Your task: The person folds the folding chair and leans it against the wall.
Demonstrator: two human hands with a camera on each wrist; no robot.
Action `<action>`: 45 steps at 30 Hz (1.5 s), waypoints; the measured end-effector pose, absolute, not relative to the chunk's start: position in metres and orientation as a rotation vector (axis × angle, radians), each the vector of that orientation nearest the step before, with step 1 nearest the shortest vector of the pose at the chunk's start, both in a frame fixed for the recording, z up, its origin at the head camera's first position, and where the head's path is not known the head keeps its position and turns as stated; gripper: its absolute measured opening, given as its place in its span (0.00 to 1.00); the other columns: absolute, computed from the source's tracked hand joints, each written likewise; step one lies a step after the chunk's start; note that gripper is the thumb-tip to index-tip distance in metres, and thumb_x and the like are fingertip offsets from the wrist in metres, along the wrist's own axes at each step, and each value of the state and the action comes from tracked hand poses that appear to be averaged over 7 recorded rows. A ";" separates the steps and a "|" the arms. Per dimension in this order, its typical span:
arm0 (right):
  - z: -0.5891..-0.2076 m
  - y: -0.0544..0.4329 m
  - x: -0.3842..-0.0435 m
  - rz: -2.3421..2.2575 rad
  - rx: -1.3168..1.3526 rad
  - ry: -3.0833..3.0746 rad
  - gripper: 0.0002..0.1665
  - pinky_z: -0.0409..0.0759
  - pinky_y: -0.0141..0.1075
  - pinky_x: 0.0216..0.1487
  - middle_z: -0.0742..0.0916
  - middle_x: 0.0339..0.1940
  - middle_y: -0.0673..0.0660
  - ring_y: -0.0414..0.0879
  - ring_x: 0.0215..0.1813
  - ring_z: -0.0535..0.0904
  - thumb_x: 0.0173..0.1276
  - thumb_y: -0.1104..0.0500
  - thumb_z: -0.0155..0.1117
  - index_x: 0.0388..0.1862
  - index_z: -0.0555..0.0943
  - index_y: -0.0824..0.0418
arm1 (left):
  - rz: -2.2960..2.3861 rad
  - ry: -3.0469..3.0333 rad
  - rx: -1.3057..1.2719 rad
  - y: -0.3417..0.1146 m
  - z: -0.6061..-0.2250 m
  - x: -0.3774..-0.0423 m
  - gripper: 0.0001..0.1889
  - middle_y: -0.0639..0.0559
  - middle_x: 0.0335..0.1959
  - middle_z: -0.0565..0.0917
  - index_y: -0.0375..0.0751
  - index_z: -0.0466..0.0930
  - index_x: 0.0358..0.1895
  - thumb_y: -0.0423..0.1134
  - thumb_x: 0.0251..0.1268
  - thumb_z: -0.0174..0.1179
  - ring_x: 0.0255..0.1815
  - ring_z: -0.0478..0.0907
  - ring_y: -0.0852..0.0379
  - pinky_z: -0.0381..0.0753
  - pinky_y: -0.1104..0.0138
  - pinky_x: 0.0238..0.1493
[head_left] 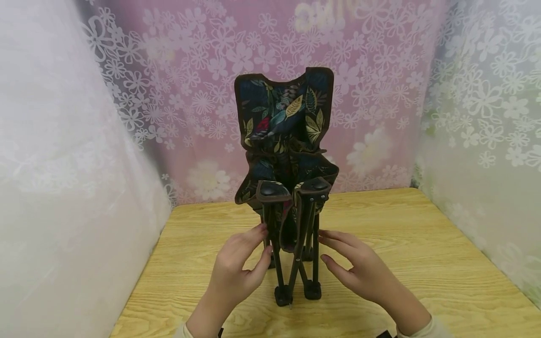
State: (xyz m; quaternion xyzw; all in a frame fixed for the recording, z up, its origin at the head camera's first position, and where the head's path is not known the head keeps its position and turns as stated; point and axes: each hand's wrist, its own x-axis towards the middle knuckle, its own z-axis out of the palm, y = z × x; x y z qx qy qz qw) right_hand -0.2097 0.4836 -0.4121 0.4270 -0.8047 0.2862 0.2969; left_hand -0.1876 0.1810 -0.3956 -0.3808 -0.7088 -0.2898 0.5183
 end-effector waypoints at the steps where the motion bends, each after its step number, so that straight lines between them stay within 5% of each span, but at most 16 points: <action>1: -0.414 0.484 -0.210 0.755 1.139 -2.140 0.29 0.71 0.20 0.72 0.87 0.66 0.60 0.54 0.67 0.85 0.63 0.68 0.78 0.64 0.86 0.62 | -0.698 -1.709 -0.913 0.181 -0.397 -0.188 0.15 0.39 0.53 0.91 0.32 0.88 0.55 0.31 0.67 0.68 0.50 0.91 0.45 0.89 0.57 0.51; 16: -0.437 0.485 -0.212 0.759 1.155 -2.160 0.27 0.73 0.17 0.67 0.89 0.61 0.53 0.51 0.59 0.88 0.61 0.68 0.79 0.60 0.88 0.53 | -0.732 -2.008 -0.882 0.175 -0.425 -0.185 0.15 0.49 0.48 0.93 0.41 0.90 0.52 0.31 0.62 0.74 0.48 0.91 0.54 0.89 0.59 0.49; 26: -0.451 0.485 -0.212 0.718 1.144 -2.261 0.22 0.90 0.43 0.51 0.90 0.55 0.51 0.46 0.56 0.88 0.63 0.66 0.79 0.55 0.88 0.52 | -0.731 -2.296 -0.871 0.177 -0.444 -0.185 0.12 0.55 0.48 0.93 0.44 0.91 0.50 0.38 0.65 0.74 0.47 0.90 0.59 0.90 0.63 0.50; 45: -0.469 0.488 -0.211 0.743 1.186 -2.508 0.11 0.89 0.40 0.51 0.90 0.51 0.44 0.41 0.52 0.88 0.74 0.57 0.72 0.54 0.89 0.49 | -0.738 -2.587 -0.890 0.179 -0.461 -0.184 0.09 0.53 0.46 0.93 0.42 0.92 0.49 0.39 0.70 0.70 0.49 0.90 0.57 0.89 0.63 0.53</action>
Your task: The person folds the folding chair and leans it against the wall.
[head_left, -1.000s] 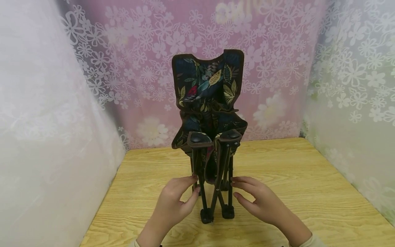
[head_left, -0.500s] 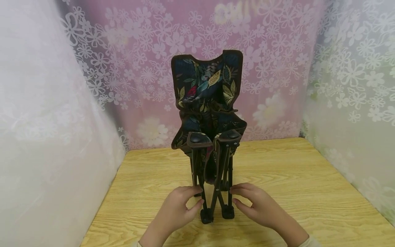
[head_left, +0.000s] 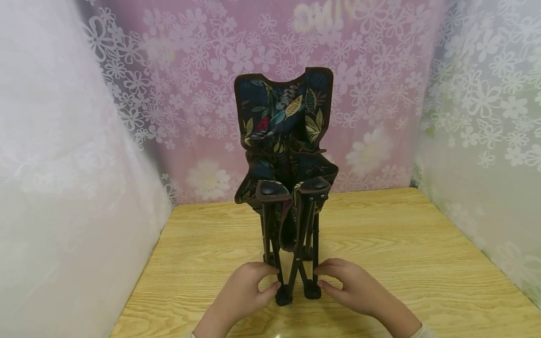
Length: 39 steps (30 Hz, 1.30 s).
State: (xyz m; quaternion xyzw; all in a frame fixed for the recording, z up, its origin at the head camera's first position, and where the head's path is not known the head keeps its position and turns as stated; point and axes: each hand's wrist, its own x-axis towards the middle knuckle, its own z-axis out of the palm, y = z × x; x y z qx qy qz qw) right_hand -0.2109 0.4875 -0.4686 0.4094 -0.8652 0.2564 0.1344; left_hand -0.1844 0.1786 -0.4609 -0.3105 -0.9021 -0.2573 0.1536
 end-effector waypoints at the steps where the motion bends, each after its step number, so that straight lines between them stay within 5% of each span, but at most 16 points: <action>1: -0.469 0.487 -0.211 0.759 1.197 -2.530 0.11 0.89 0.40 0.50 0.90 0.50 0.44 0.41 0.52 0.88 0.75 0.57 0.72 0.53 0.89 0.49 | -0.736 -2.596 -0.890 0.179 -0.461 -0.184 0.09 0.53 0.46 0.93 0.42 0.92 0.49 0.40 0.70 0.70 0.49 0.90 0.57 0.89 0.63 0.53; 39: -0.483 0.483 -0.217 0.791 1.329 -2.739 0.10 0.87 0.33 0.44 0.90 0.46 0.49 0.39 0.46 0.86 0.70 0.59 0.75 0.49 0.92 0.58 | -0.673 -2.804 -0.904 0.185 -0.477 -0.187 0.09 0.55 0.45 0.93 0.42 0.92 0.45 0.42 0.67 0.73 0.49 0.89 0.60 0.88 0.65 0.54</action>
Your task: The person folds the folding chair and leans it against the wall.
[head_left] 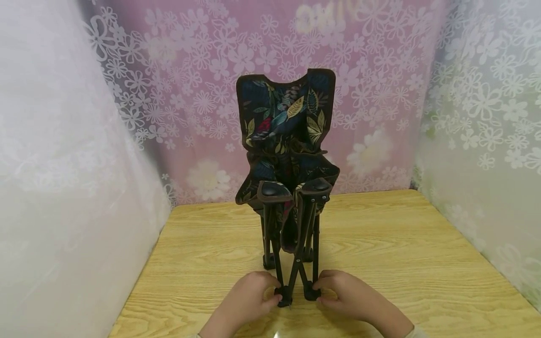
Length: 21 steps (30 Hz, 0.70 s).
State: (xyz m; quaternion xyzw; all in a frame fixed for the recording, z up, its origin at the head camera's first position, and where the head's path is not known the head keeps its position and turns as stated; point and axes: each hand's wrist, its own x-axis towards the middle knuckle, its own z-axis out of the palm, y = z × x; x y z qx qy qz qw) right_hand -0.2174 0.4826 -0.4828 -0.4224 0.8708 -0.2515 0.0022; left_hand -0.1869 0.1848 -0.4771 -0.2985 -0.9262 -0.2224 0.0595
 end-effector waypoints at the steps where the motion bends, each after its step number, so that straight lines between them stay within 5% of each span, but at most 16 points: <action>1: -0.483 0.482 -0.217 -0.781 -1.332 2.733 0.10 0.86 0.33 0.44 0.90 0.46 0.49 0.38 0.45 0.86 0.69 0.60 0.75 0.48 0.92 0.58 | -0.676 -2.815 -0.904 0.185 -0.477 -0.187 0.09 0.55 0.45 0.92 0.42 0.92 0.45 0.42 0.67 0.73 0.49 0.89 0.60 0.88 0.65 0.53; 21: -0.483 0.471 -0.215 -0.437 -1.457 2.861 0.08 0.80 0.26 0.36 0.85 0.35 0.45 0.28 0.35 0.71 0.58 0.66 0.82 0.32 0.91 0.55 | -0.622 -2.921 -0.925 0.189 -0.476 -0.186 0.07 0.56 0.43 0.91 0.43 0.93 0.44 0.37 0.65 0.76 0.44 0.87 0.63 0.87 0.72 0.46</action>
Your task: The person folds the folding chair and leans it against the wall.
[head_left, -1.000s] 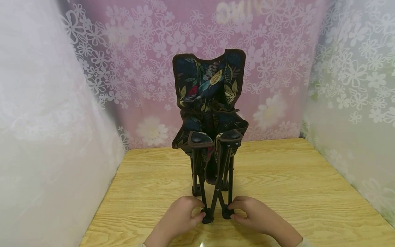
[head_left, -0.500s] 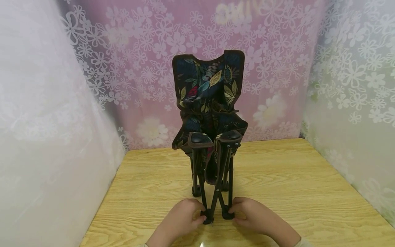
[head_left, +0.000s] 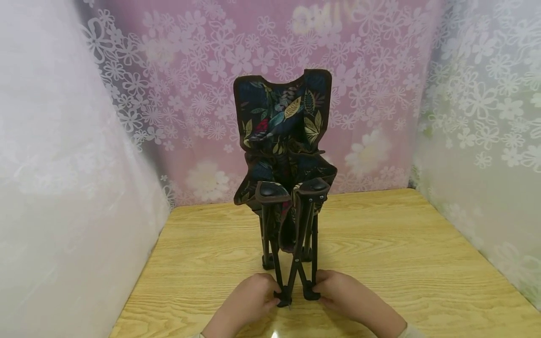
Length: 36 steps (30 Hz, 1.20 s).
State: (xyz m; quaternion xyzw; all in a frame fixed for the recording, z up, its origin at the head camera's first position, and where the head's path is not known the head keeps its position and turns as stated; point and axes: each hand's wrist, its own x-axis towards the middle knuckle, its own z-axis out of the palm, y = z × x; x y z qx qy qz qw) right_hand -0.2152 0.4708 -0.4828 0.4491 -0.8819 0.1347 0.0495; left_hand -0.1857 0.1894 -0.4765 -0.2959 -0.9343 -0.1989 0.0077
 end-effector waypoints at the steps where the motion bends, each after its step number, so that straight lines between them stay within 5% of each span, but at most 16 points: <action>1: -0.482 0.470 -0.215 0.400 1.363 -2.691 0.08 0.80 0.26 0.36 0.85 0.36 0.45 0.28 0.36 0.72 0.58 0.66 0.82 0.32 0.91 0.55 | -0.620 -2.921 -0.924 0.190 -0.476 -0.186 0.07 0.56 0.43 0.91 0.43 0.93 0.44 0.36 0.64 0.76 0.44 0.87 0.63 0.87 0.72 0.46; 8: -0.482 0.471 -0.216 0.415 1.322 -2.705 0.11 0.84 0.29 0.39 0.88 0.39 0.48 0.32 0.40 0.81 0.61 0.66 0.80 0.43 0.93 0.56 | -0.612 -2.928 -0.921 0.192 -0.479 -0.187 0.06 0.57 0.43 0.90 0.43 0.94 0.43 0.36 0.65 0.75 0.43 0.87 0.65 0.86 0.74 0.46; 19: -0.483 0.472 -0.218 0.538 1.332 -2.744 0.11 0.85 0.28 0.40 0.90 0.39 0.49 0.33 0.40 0.83 0.63 0.68 0.78 0.43 0.94 0.58 | -0.626 -2.943 -0.936 0.194 -0.481 -0.188 0.08 0.58 0.37 0.83 0.44 0.95 0.42 0.37 0.59 0.77 0.36 0.78 0.70 0.82 0.75 0.42; 25: -0.482 0.469 -0.218 0.544 1.340 -2.742 0.10 0.83 0.28 0.38 0.90 0.35 0.47 0.30 0.38 0.81 0.61 0.70 0.77 0.36 0.93 0.56 | -0.599 -2.930 -0.960 0.196 -0.482 -0.187 0.05 0.60 0.35 0.79 0.46 0.95 0.38 0.36 0.59 0.77 0.33 0.70 0.73 0.78 0.77 0.40; 36: -0.481 0.467 -0.217 0.504 1.289 -2.795 0.09 0.79 0.28 0.34 0.91 0.33 0.46 0.29 0.35 0.79 0.60 0.68 0.78 0.30 0.91 0.54 | -0.629 -2.961 -0.921 0.198 -0.481 -0.188 0.04 0.60 0.35 0.80 0.44 0.95 0.38 0.35 0.61 0.77 0.33 0.73 0.73 0.79 0.77 0.38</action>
